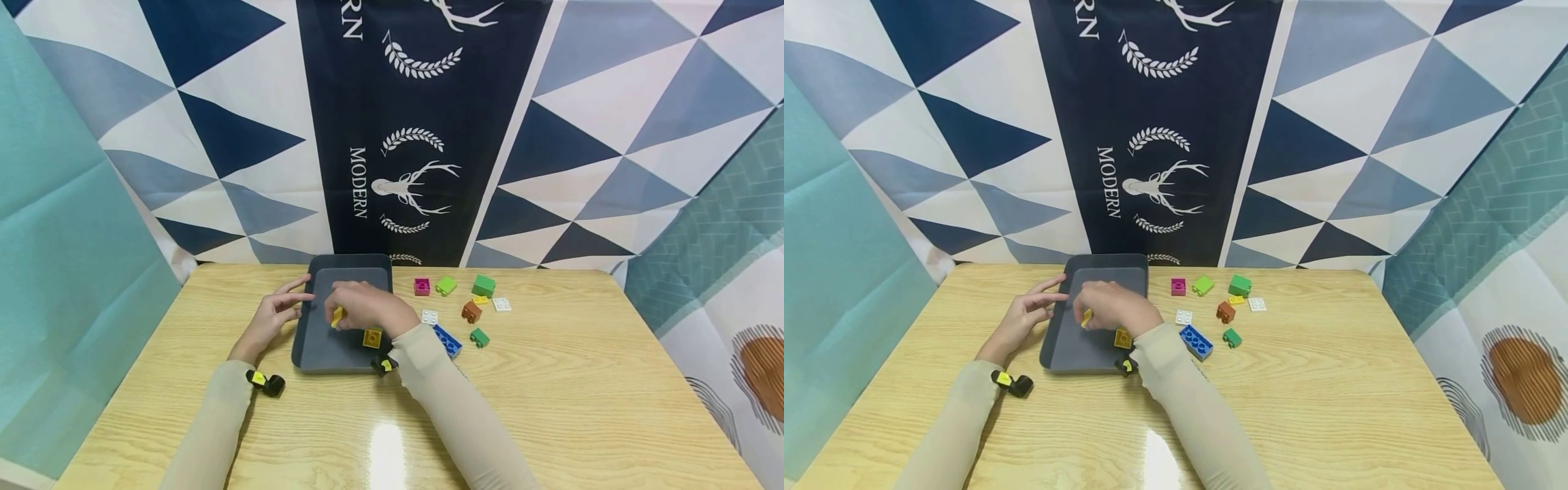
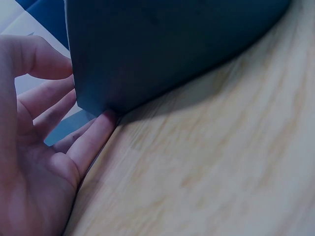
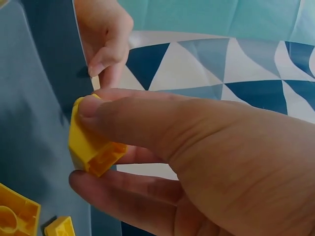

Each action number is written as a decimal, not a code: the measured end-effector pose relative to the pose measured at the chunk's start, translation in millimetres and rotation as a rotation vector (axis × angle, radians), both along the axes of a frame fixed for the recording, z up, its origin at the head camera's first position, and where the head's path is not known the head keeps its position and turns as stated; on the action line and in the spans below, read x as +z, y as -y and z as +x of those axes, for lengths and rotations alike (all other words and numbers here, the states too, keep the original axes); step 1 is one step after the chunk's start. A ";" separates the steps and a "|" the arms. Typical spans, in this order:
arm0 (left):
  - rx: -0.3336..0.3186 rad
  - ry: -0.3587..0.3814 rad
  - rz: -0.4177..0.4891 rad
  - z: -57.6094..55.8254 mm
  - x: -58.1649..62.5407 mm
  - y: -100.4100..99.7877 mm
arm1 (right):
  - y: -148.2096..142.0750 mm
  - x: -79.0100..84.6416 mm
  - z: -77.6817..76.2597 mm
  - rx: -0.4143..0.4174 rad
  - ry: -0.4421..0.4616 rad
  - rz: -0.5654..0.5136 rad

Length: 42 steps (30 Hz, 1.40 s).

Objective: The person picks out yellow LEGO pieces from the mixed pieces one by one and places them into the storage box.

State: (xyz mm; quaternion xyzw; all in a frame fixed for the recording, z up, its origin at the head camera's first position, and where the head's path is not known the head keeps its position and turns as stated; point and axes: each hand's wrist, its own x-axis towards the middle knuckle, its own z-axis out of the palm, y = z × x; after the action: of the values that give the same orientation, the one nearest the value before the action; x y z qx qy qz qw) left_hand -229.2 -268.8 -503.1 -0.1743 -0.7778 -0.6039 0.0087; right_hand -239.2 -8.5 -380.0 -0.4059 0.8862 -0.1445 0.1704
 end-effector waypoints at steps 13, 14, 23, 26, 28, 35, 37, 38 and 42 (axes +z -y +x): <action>-0.008 -0.007 0.007 -1.6 1.2 -0.1 | 5.9 -18.0 -1.4 0.001 0.065 0.043; -0.010 -0.006 0.010 -1.4 1.5 -0.3 | 6.2 -19.0 -1.5 0.004 0.068 0.043; 0.001 -0.014 -0.002 -0.5 2.4 -0.4 | 8.2 -25.2 -0.4 0.031 0.047 0.062; 0.002 -0.010 -0.002 -0.9 1.6 -0.6 | 8.8 -26.2 -0.4 0.030 0.048 0.085; -0.003 -0.006 0.002 -1.2 1.4 -0.7 | 9.2 -27.0 -0.6 0.028 0.054 0.102; -0.007 -0.013 0.011 -0.3 0.9 -1.0 | 11.5 -38.6 -6.2 0.011 0.080 0.130; -0.007 -0.014 0.009 -0.1 0.6 -0.9 | 12.2 -40.0 -5.8 0.001 0.098 0.134; -0.006 -0.012 0.010 0.1 0.4 -0.7 | 12.7 -47.1 -8.5 -0.001 0.090 0.139; -0.004 -0.005 0.013 -0.2 0.4 -0.7 | 13.5 -55.1 -10.9 -0.003 0.087 0.145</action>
State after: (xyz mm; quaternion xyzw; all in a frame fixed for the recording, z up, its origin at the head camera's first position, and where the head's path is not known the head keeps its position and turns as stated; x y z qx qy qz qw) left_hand -229.4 -268.1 -502.8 -0.1775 -0.7735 -0.6084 0.0106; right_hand -250.1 -21.9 -435.1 -0.3847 0.8867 -0.0978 0.2372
